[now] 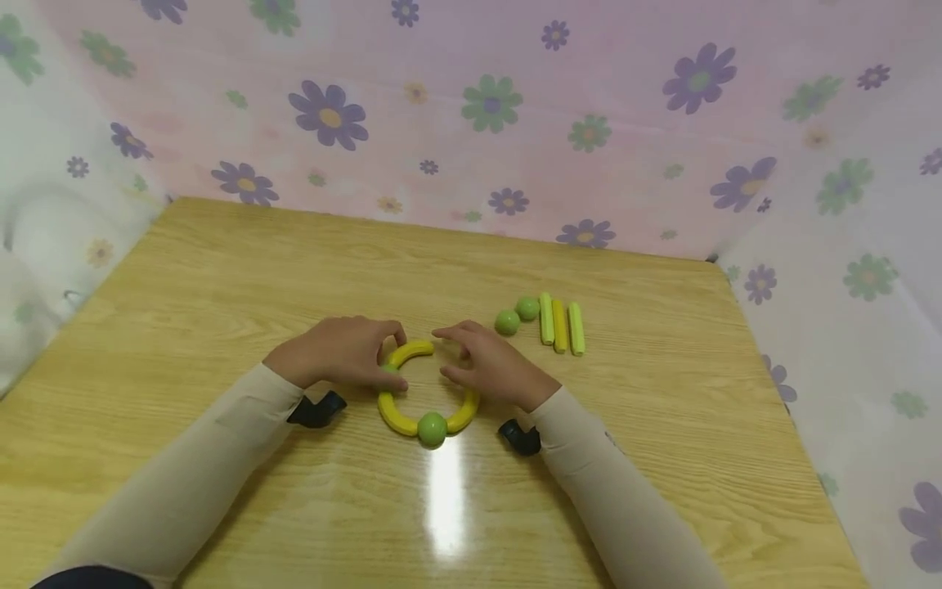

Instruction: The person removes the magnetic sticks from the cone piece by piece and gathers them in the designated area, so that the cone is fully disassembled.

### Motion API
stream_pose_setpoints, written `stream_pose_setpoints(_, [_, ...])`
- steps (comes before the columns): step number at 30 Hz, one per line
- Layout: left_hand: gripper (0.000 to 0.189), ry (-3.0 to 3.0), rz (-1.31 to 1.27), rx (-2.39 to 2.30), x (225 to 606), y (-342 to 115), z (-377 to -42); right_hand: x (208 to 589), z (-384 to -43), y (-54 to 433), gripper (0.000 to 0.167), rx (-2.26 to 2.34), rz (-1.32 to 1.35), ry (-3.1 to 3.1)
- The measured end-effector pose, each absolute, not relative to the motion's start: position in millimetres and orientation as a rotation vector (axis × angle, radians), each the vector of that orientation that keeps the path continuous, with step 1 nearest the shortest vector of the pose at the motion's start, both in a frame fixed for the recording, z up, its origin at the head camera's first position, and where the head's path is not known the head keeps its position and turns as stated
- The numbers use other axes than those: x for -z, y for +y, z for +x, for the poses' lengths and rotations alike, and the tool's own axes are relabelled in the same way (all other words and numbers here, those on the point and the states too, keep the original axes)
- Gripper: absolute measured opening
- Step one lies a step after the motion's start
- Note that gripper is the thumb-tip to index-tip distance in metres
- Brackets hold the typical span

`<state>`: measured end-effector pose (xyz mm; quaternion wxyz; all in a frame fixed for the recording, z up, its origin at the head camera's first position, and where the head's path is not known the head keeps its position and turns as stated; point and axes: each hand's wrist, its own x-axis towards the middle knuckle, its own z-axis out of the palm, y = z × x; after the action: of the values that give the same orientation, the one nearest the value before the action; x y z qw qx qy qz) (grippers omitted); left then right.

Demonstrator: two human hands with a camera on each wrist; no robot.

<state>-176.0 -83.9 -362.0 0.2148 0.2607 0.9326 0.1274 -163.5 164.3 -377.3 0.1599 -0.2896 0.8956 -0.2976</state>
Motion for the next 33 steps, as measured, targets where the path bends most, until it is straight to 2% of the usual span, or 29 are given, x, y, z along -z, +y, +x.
stream_pose_setpoints(9, [0.055, 2.562, 0.792, -0.495, 366, -78, -179, 384, -165, 165, 0.044, 0.823, -0.893, 2.594])
stream_pose_setpoints(19, [0.045, 2.617, 0.831, -0.531, 370, -72, -179, 386, -164, 164, 0.035, 0.794, -0.844, 2.616])
stream_pose_setpoints(33, [0.037, 2.653, 0.846, -0.594, 372, -67, -175, 387, -165, 161, 0.030, 0.795, -0.737, 2.575])
